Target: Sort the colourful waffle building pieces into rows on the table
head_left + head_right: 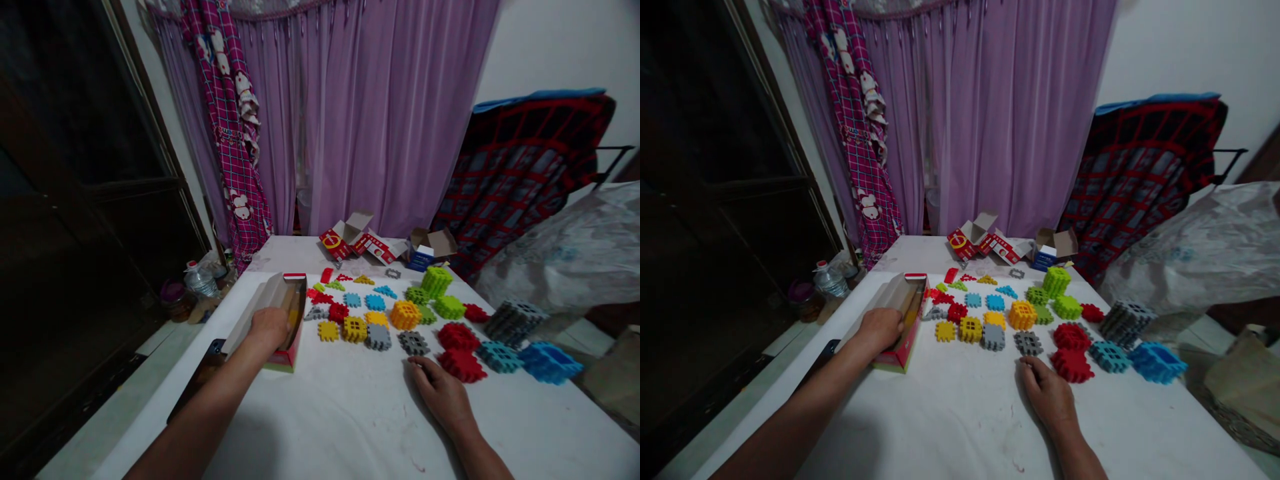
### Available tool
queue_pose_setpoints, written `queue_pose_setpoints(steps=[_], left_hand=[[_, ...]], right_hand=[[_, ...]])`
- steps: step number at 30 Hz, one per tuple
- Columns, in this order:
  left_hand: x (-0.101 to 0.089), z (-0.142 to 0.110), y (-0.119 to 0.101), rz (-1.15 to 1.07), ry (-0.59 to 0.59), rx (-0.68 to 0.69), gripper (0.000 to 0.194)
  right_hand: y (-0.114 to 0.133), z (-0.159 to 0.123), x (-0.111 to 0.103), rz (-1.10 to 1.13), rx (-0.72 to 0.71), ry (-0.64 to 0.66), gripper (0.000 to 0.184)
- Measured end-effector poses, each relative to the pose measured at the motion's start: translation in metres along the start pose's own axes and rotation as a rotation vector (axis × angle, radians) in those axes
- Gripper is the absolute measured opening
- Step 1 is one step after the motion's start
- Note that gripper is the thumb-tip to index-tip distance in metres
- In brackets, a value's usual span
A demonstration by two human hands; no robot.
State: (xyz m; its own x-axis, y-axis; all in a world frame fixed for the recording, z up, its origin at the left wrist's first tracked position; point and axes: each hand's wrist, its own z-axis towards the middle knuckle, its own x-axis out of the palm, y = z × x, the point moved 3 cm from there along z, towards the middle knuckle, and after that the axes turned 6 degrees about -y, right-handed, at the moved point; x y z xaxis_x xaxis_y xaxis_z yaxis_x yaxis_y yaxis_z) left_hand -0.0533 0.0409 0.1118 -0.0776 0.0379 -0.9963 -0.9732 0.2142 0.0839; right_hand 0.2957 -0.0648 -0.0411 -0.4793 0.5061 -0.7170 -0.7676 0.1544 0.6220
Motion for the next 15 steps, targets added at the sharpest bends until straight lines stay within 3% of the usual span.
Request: queue_pose_setpoints(steps=[10,15], left_hand=[[0.012,0.007,-0.005,-0.005,0.208,0.219,0.032],[0.020,0.013,-0.012,0.109,0.304,0.330,0.027]], right_hand=[[0.002,0.001,-0.002,-0.008,-0.006,0.008,0.052],[-0.001,0.000,0.000,-0.021,0.012,0.015,0.053]])
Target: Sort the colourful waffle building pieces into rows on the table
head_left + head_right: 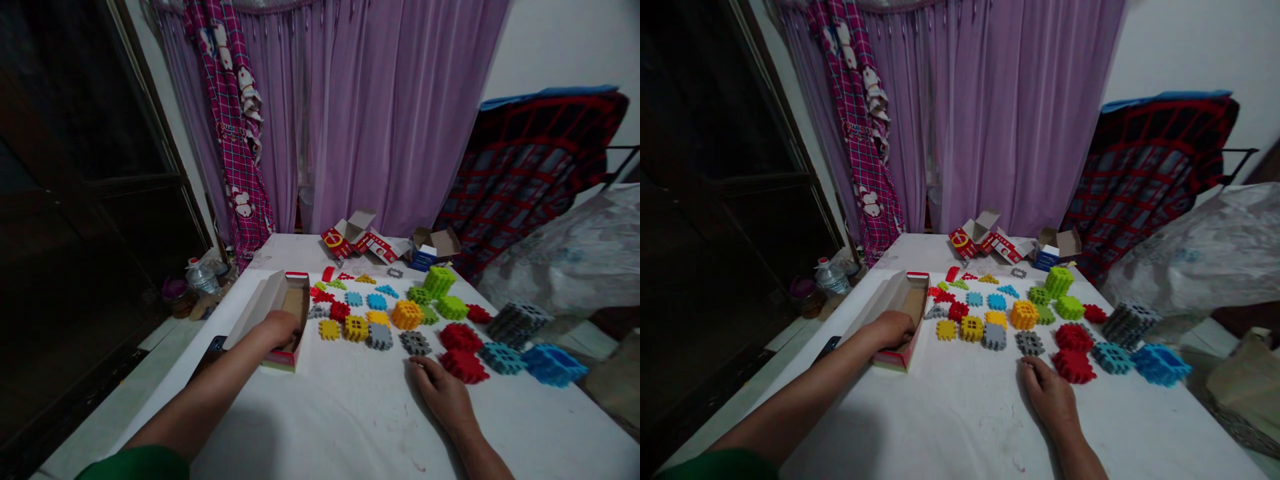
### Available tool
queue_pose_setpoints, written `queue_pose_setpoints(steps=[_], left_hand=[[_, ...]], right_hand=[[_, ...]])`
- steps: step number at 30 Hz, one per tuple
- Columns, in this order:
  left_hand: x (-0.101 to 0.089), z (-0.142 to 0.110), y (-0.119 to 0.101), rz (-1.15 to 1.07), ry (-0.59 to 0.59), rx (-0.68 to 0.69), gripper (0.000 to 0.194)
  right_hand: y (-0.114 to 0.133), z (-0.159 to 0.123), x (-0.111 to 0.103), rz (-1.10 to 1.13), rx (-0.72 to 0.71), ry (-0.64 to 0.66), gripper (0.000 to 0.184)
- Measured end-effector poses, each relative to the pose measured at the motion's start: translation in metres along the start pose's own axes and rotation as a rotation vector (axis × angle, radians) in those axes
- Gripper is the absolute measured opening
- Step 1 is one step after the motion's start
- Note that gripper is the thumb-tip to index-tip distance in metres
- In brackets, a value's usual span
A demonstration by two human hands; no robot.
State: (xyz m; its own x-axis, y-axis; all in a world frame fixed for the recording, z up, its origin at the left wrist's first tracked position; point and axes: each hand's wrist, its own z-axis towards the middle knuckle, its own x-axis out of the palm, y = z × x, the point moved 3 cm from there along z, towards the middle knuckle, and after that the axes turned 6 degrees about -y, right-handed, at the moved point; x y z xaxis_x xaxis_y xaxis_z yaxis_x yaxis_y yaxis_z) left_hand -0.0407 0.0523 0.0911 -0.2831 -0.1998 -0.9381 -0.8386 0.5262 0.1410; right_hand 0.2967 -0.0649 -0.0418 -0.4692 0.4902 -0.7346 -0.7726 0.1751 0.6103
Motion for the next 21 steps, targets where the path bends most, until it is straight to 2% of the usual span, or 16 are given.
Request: queue_pose_setpoints(steps=[3,8,15,18,21], left_hand=[[0.000,0.006,-0.005,0.052,0.038,0.004,0.029],[0.000,0.008,-0.009,0.045,0.038,-0.006,0.032],[-0.004,-0.011,0.006,-0.019,-0.065,-0.020,0.033],[-0.003,-0.021,0.015,-0.085,-0.171,-0.065,0.031],[-0.001,-0.034,0.023,-0.180,-0.374,-0.188,0.028]], right_hand=[[-0.004,0.000,0.003,0.000,-0.008,0.004,0.054],[-0.007,0.001,0.006,-0.019,-0.008,-0.007,0.055],[0.000,0.001,0.000,0.064,0.005,-0.101,0.054],[0.016,0.002,-0.004,0.114,-0.023,-0.134,0.050],[0.056,0.005,0.000,0.151,-0.073,-0.065,0.048]])
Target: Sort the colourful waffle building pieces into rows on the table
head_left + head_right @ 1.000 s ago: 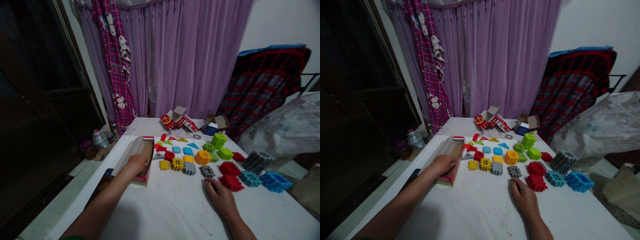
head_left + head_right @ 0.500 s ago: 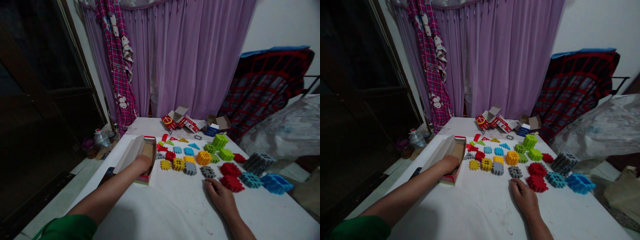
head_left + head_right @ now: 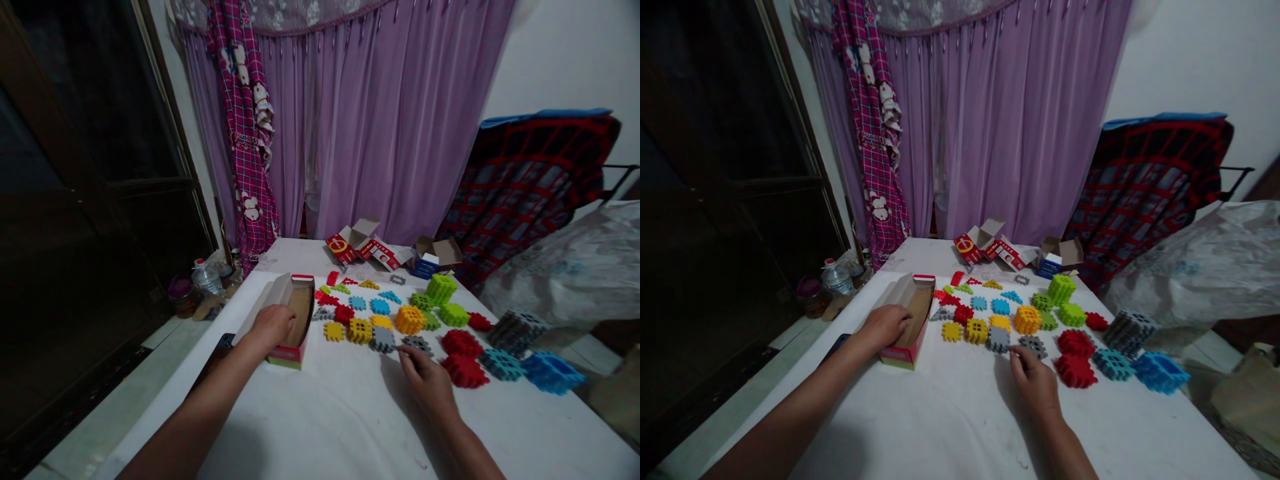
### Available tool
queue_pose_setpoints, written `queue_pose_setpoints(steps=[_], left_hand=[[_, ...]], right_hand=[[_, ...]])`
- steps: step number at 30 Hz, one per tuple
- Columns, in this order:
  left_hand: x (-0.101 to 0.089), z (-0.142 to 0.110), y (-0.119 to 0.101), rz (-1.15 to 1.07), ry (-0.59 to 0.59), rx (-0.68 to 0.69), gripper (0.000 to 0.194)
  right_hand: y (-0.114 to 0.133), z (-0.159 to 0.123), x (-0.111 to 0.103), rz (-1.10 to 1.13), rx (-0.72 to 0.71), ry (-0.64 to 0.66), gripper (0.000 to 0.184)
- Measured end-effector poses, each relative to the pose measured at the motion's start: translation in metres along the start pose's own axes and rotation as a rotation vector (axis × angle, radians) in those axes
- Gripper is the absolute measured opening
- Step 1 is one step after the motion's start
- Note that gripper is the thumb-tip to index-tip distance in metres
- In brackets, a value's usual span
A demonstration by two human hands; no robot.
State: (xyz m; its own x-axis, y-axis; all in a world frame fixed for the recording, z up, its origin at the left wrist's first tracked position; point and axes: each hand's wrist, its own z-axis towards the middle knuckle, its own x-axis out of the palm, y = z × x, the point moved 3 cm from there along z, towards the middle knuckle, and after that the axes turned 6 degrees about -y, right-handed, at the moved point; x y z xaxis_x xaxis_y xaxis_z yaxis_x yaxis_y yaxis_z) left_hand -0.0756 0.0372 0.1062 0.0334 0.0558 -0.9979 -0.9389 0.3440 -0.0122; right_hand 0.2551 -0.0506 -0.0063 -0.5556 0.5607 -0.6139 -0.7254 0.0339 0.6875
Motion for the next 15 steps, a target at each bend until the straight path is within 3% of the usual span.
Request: queue_pose_setpoints(steps=[4,8,11,15], left_hand=[[-0.004,-0.018,0.011,0.005,-0.215,-0.217,0.033],[-0.001,-0.035,0.015,-0.005,-0.236,-0.352,0.042],[0.010,-0.047,0.016,-0.078,-0.267,-0.371,0.048],[0.038,-0.063,0.018,-0.206,-0.338,-0.444,0.053]], right_hand=[[0.088,0.008,0.039,-0.024,-0.047,0.249,0.048],[0.163,0.012,0.086,-0.081,0.005,0.458,0.055],[0.183,0.014,0.109,-0.045,0.048,0.529,0.039],[0.176,0.014,0.117,0.053,0.096,0.604,0.029]])
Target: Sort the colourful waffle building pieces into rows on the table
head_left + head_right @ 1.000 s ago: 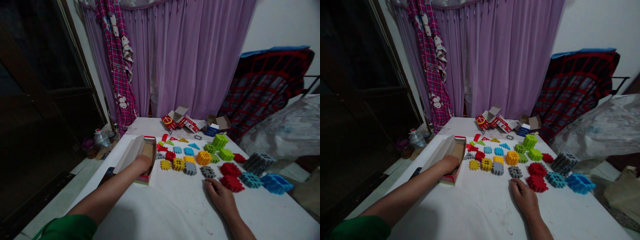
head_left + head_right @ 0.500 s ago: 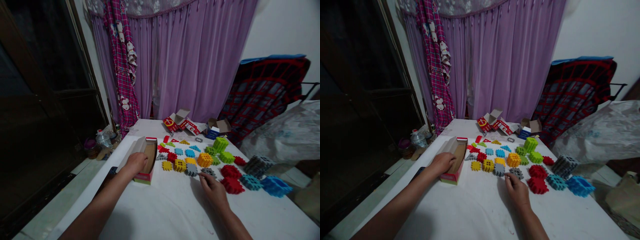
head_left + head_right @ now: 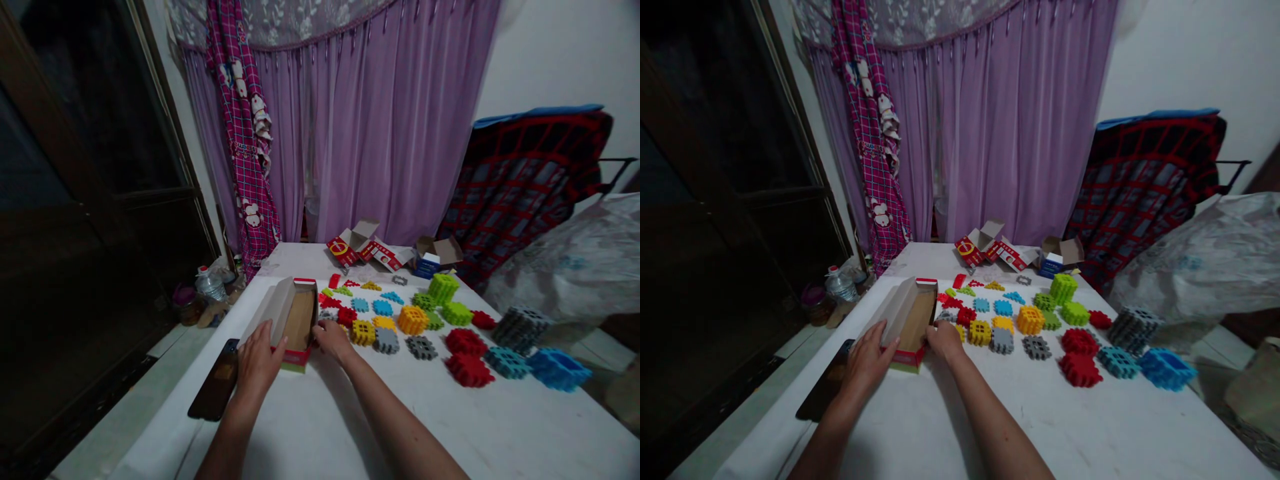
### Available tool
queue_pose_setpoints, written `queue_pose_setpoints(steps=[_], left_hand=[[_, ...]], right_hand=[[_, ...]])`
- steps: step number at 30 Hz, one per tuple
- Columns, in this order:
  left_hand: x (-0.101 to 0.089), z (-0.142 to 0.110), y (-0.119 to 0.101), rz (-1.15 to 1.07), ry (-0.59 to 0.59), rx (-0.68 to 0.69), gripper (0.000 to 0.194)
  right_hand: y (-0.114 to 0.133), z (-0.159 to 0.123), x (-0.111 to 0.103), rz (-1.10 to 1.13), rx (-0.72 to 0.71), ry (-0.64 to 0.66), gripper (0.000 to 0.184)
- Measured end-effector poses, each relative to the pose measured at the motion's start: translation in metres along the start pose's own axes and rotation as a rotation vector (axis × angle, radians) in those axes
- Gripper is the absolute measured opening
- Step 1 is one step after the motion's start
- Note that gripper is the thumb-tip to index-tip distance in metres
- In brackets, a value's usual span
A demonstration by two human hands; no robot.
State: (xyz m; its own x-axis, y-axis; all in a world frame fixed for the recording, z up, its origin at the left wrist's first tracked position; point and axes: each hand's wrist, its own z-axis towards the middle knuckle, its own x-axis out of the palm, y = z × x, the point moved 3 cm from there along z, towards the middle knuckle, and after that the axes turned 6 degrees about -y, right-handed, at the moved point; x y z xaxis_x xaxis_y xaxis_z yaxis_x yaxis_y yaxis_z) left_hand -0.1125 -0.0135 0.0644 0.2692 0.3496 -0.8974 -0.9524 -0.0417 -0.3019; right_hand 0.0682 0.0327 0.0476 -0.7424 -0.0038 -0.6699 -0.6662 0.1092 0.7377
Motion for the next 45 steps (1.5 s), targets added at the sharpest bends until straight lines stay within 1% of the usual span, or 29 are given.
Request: queue_pose_setpoints(steps=[3,5,7,9,13,17,20,23,25,26,28,29,30,31,33,37,39,41,42,43,45], left_hand=[[0.014,-0.011,0.002,-0.133,-0.084,-0.022,0.057],[0.020,-0.015,-0.002,-0.230,-0.143,-0.003,0.062],[0.024,-0.016,-0.007,-0.314,-0.171,-0.003,0.066],[0.027,-0.016,-0.011,-0.380,-0.162,-0.032,0.064],[0.034,-0.016,-0.015,-0.459,-0.096,-0.055,0.051],[0.039,-0.018,-0.014,-0.458,-0.073,-0.037,0.048],[0.037,-0.020,-0.016,-0.406,-0.065,0.005,0.051],[0.025,-0.020,-0.023,-0.305,-0.143,0.081,0.056],[0.014,-0.021,-0.031,-0.234,-0.194,0.198,0.054],[0.009,-0.021,-0.035,-0.209,-0.188,0.288,0.050],[0.004,-0.022,-0.041,-0.185,-0.096,0.487,0.038],[0.004,-0.024,-0.042,-0.180,-0.031,0.566,0.031],[0.005,-0.025,-0.042,-0.176,0.025,0.617,0.024],[0.007,-0.027,-0.041,-0.167,0.063,0.643,0.020],[0.012,-0.029,-0.038,-0.133,0.078,0.657,0.018],[0.019,-0.029,-0.040,-0.050,0.058,0.730,0.023],[0.019,-0.028,-0.042,-0.028,0.073,0.765,0.024],[0.019,-0.026,-0.044,-0.018,0.097,0.780,0.026],[0.018,-0.026,-0.045,-0.016,0.111,0.783,0.027],[0.018,-0.026,-0.045,-0.015,0.125,0.781,0.027],[0.016,-0.025,-0.046,-0.015,0.154,0.762,0.027]], right_hand=[[-0.009,-0.003,-0.003,0.074,-0.003,0.037,0.030],[-0.013,-0.007,-0.004,0.121,-0.013,0.061,0.030],[-0.016,-0.010,-0.005,0.162,-0.024,0.081,0.031],[-0.017,-0.011,-0.006,0.187,-0.026,0.096,0.031],[-0.019,-0.009,-0.011,0.180,-0.025,0.098,0.029],[-0.018,-0.007,-0.015,0.143,-0.036,0.097,0.024],[-0.018,-0.007,-0.016,0.131,-0.041,0.106,0.023],[-0.019,-0.007,-0.016,0.148,-0.049,0.123,0.024],[-0.020,-0.008,-0.015,0.175,-0.055,0.141,0.026],[-0.021,-0.008,-0.014,0.191,-0.058,0.150,0.027],[-0.022,-0.008,-0.013,0.218,-0.061,0.162,0.028],[-0.022,-0.008,-0.012,0.228,-0.061,0.165,0.028],[-0.023,-0.007,-0.011,0.234,-0.061,0.167,0.028],[-0.024,-0.006,-0.010,0.234,-0.060,0.163,0.027],[-0.026,-0.004,-0.011,0.219,-0.057,0.132,0.029],[-0.024,0.004,-0.026,0.150,-0.081,-0.031,0.048],[-0.018,0.008,-0.036,0.072,-0.158,-0.128,0.049],[-0.008,0.013,-0.045,-0.049,-0.292,-0.201,0.044],[-0.003,0.016,-0.047,-0.109,-0.345,-0.212,0.042],[0.001,0.020,-0.048,-0.155,-0.366,-0.202,0.040],[0.004,0.029,-0.045,-0.189,-0.310,-0.144,0.043]])
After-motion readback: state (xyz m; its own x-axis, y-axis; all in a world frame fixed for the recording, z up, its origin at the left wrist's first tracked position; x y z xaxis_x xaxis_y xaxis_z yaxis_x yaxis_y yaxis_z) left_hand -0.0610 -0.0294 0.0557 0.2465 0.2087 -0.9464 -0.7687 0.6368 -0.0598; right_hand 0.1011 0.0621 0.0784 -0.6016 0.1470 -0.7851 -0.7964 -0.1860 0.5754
